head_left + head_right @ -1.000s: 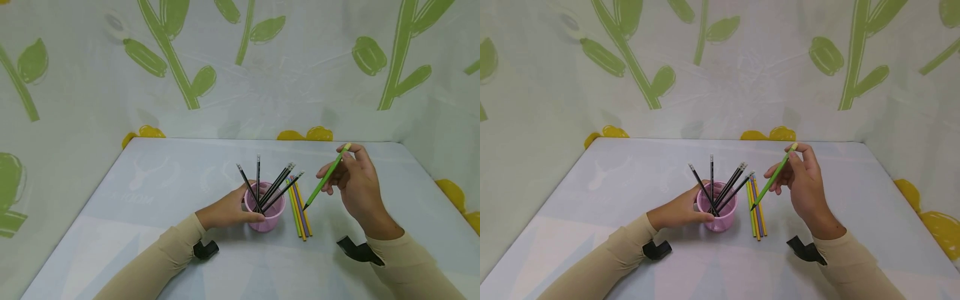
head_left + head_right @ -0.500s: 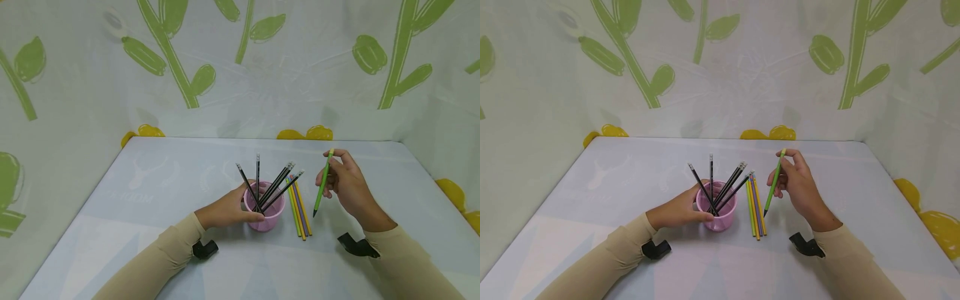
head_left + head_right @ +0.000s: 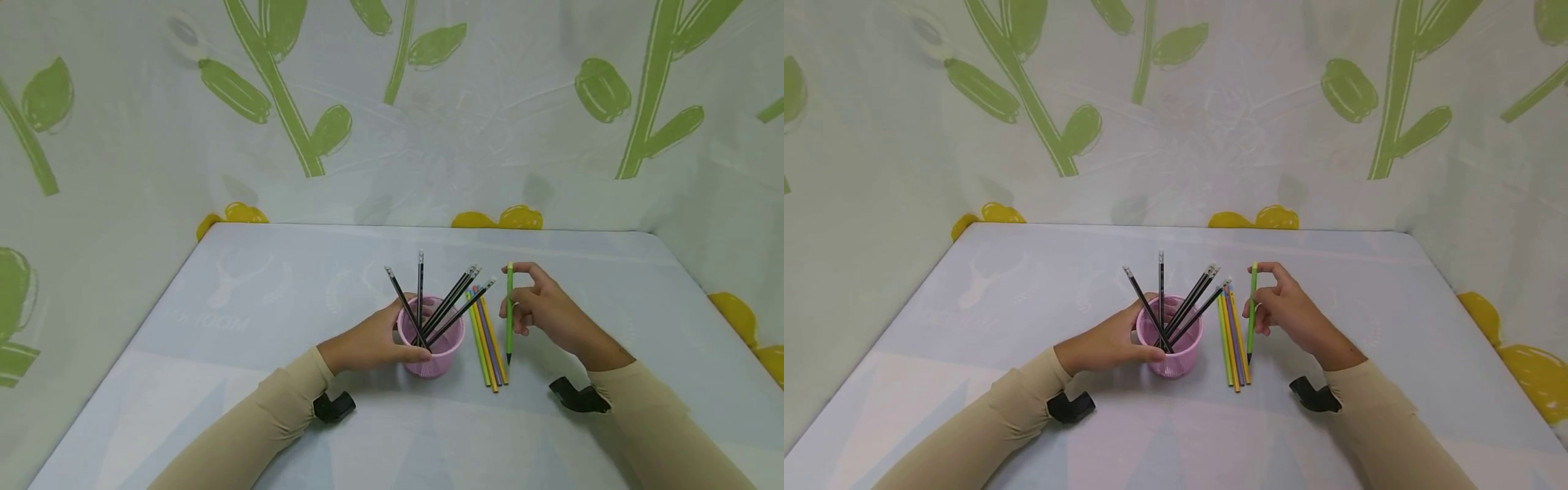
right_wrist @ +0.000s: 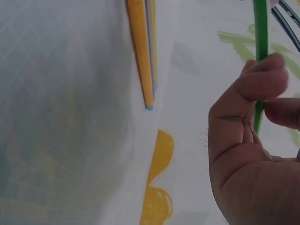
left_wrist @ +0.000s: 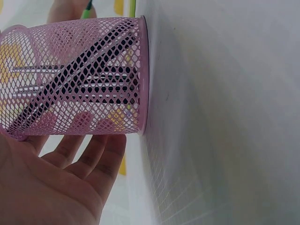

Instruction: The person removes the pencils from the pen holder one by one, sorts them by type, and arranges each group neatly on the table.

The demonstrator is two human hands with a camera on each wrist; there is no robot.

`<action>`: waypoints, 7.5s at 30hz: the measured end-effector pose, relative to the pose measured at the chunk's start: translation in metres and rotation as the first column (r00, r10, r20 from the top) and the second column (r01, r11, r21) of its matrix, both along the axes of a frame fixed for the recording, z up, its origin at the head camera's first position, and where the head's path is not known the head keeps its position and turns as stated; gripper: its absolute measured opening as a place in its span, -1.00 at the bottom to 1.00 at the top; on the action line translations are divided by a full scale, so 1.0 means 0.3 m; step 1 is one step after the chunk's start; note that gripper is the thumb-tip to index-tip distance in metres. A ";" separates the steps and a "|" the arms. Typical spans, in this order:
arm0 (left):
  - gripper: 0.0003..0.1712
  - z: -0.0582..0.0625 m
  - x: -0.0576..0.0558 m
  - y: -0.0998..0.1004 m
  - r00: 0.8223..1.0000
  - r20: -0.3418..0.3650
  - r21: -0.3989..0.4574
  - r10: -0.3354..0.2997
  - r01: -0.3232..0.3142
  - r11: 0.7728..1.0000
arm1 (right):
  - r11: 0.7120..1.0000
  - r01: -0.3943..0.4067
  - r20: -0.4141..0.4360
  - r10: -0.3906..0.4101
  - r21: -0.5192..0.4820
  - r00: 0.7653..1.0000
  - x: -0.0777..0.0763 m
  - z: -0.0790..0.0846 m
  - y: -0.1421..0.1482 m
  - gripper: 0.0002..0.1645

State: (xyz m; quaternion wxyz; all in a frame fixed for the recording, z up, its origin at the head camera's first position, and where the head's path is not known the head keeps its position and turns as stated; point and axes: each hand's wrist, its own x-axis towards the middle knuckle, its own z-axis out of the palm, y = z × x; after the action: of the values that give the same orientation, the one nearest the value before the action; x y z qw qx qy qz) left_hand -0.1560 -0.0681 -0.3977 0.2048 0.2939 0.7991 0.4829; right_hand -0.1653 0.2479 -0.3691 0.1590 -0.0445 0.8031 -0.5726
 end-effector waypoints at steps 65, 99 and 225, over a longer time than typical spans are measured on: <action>-0.02 -0.006 0.001 -0.001 1.000 0.017 -0.022 0.010 -0.010 1.000 | 0.912 -0.171 0.115 0.138 0.373 0.984 -0.012 -0.087 -0.007 0.00; -0.02 -0.006 0.001 0.002 1.000 0.013 -0.011 0.006 -0.006 1.000 | 0.892 -0.085 -0.120 0.153 0.445 0.981 0.015 -0.046 -0.029 -0.37; -0.12 -0.010 0.000 0.006 1.000 0.009 0.017 0.006 -0.006 1.000 | 0.988 -0.088 -0.483 0.017 -0.125 0.876 0.136 0.097 -0.088 -0.85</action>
State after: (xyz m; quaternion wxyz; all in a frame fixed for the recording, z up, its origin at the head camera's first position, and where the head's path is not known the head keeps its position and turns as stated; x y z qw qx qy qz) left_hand -0.1559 -0.0662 -0.4007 0.2045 0.2910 0.7950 0.4914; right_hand -0.1245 0.2216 -0.3400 -0.0331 -0.2180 0.7729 -0.5950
